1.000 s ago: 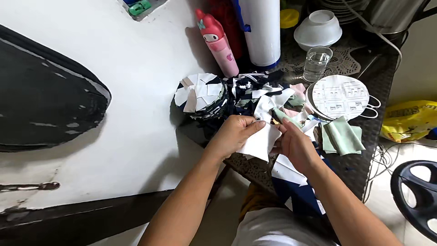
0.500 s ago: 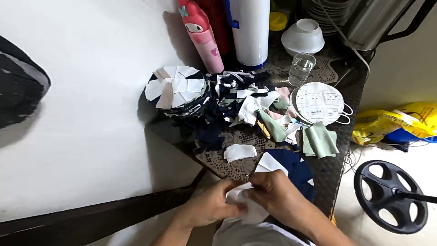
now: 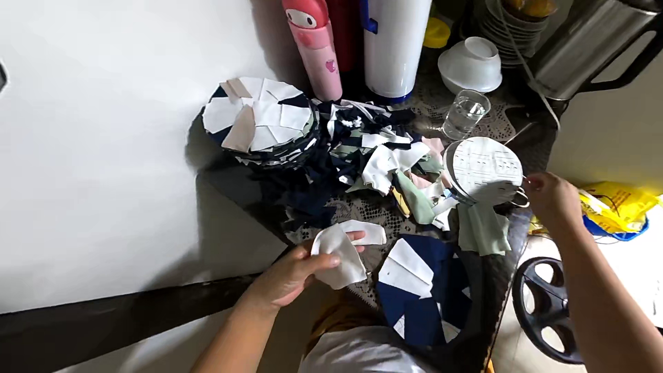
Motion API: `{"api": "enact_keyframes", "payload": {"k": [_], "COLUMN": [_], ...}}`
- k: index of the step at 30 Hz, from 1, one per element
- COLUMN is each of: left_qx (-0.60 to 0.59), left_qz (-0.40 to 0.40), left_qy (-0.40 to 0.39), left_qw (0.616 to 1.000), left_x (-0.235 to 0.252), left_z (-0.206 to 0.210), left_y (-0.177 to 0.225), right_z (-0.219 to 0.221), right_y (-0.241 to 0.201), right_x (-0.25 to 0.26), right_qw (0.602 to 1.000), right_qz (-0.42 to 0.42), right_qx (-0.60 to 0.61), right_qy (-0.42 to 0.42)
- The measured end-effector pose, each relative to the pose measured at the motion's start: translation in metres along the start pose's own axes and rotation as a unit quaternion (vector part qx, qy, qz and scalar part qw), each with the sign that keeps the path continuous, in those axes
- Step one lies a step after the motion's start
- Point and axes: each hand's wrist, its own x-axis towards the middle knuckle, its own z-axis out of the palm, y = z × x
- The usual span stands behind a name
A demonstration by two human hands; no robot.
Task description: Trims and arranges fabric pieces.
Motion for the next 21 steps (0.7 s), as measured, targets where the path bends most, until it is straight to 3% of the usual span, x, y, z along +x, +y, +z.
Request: {"api": "enact_keyframes", "payload": {"k": [4, 11, 17, 21], "left_qx": [0.002, 0.059, 0.056, 0.107], "left_qz": [0.018, 0.0, -0.043, -0.041], "left_qy": [0.003, 0.111, 0.151, 0.117], "left_qw": [1.0, 0.992, 0.986, 0.986], "left_x": [-0.01, -0.036, -0.045, -0.04], "left_z": [-0.007, 0.017, 0.031, 0.029], "left_y": [0.0, 0.0, -0.002, 0.001], "right_z": [0.012, 0.022, -0.007, 0.0], "right_y": [0.002, -0.019, 0.002, 0.016], "right_x": [0.025, 0.027, 0.027, 0.027], "right_qw": [0.999, 0.998, 0.999, 0.992], "right_qz": [0.015, -0.022, -0.01, -0.027], "right_qx": [0.039, 0.057, -0.047, -0.091], "right_qy": [0.004, 0.005, -0.022, -0.086]}}
